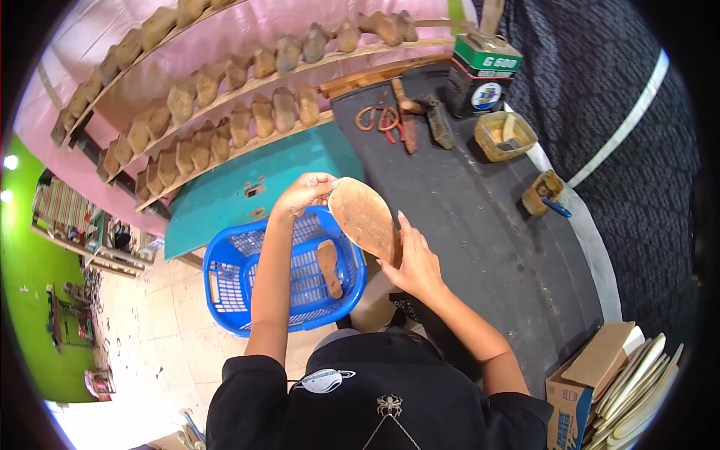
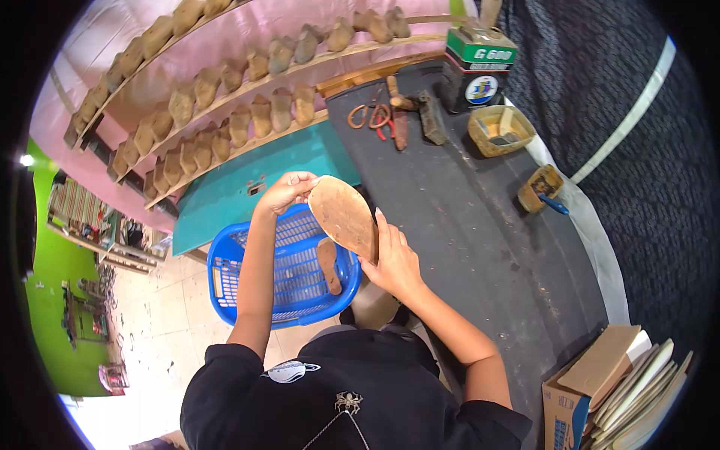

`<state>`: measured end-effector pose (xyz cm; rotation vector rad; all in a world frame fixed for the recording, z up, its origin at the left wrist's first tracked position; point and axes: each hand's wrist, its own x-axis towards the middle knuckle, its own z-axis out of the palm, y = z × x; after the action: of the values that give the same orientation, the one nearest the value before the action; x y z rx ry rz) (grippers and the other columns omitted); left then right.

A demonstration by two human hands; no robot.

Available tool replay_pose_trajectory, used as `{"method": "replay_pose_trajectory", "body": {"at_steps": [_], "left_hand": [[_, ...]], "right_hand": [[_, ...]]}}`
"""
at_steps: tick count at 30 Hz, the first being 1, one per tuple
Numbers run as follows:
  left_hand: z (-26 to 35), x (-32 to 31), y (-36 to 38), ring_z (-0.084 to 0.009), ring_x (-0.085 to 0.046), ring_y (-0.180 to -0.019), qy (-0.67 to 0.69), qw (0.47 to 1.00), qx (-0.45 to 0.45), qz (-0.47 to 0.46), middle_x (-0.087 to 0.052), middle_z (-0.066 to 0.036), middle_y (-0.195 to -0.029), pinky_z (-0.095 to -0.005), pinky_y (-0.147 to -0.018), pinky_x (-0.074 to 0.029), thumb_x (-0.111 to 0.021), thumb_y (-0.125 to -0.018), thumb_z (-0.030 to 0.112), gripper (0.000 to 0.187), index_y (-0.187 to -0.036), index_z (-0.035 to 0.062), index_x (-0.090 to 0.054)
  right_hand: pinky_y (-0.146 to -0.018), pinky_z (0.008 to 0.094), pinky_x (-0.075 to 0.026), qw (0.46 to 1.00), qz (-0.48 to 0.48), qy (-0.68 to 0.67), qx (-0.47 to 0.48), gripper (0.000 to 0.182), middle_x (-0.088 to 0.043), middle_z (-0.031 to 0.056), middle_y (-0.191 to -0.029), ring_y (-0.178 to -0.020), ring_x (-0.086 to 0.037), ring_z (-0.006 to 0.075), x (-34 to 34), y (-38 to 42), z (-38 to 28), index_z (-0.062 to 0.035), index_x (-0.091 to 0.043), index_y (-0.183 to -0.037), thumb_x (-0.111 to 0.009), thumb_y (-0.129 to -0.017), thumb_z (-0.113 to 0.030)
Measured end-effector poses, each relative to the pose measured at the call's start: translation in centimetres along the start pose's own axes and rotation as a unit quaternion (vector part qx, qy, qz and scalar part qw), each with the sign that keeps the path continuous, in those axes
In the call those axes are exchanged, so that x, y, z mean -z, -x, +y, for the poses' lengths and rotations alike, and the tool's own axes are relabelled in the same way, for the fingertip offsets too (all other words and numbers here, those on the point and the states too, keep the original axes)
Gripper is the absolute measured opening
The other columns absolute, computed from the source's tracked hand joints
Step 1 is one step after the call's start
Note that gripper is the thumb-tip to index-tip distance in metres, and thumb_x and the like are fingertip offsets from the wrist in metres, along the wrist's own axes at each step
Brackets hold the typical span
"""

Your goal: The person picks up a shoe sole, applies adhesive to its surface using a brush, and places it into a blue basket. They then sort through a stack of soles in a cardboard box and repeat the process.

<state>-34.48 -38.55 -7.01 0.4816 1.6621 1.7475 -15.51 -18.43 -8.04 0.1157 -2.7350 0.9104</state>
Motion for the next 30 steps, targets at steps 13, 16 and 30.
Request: {"method": "replay_pose_trajectory", "body": {"at_steps": [13,16,30], "left_hand": [[-16.0,10.6,7.9,-0.0103,-0.057,-0.069,-0.030,0.974,0.077,0.211,-0.061,-0.004,-0.086,-0.0227,-0.062,-0.046,-0.054,-0.083,0.024,0.028,-0.102,0.0047,-0.056],[-25.4,9.6,12.2,-0.0164,-0.059,-0.079,-0.221,0.943,0.172,0.181,-0.061,-0.008,-0.093,-0.0272,-0.070,-0.047,-0.063,-0.074,0.027,0.042,-0.106,0.0014,-0.054],[-34.7,5.7,21.6,-0.0216,-0.052,-0.104,-0.347,0.883,0.312,0.050,-0.059,-0.005,-0.105,-0.0491,-0.090,-0.032,-0.069,-0.054,0.057,0.077,-0.116,0.0147,-0.049]], "right_hand": [[-0.074,0.0352,-0.045,0.990,-0.099,-0.086,-0.051,0.087,-0.050,0.0166,-0.097,-0.089,-0.054,0.0281,-13.4,-2.3,-1.9,0.0006,-0.022,-0.128,-0.072,-0.061,-0.025],[-0.085,0.0404,-0.041,0.973,-0.153,-0.115,-0.127,0.089,-0.042,0.0257,-0.115,-0.105,-0.046,0.0372,-17.5,-1.8,-1.7,-0.0003,-0.017,-0.128,-0.070,-0.061,-0.026],[-0.081,0.0472,-0.041,0.938,-0.204,-0.008,-0.280,0.089,-0.039,0.0185,-0.115,-0.104,-0.045,0.0376,-31.4,-2.0,0.0,-0.0102,-0.012,-0.132,-0.068,-0.065,-0.029]]}}
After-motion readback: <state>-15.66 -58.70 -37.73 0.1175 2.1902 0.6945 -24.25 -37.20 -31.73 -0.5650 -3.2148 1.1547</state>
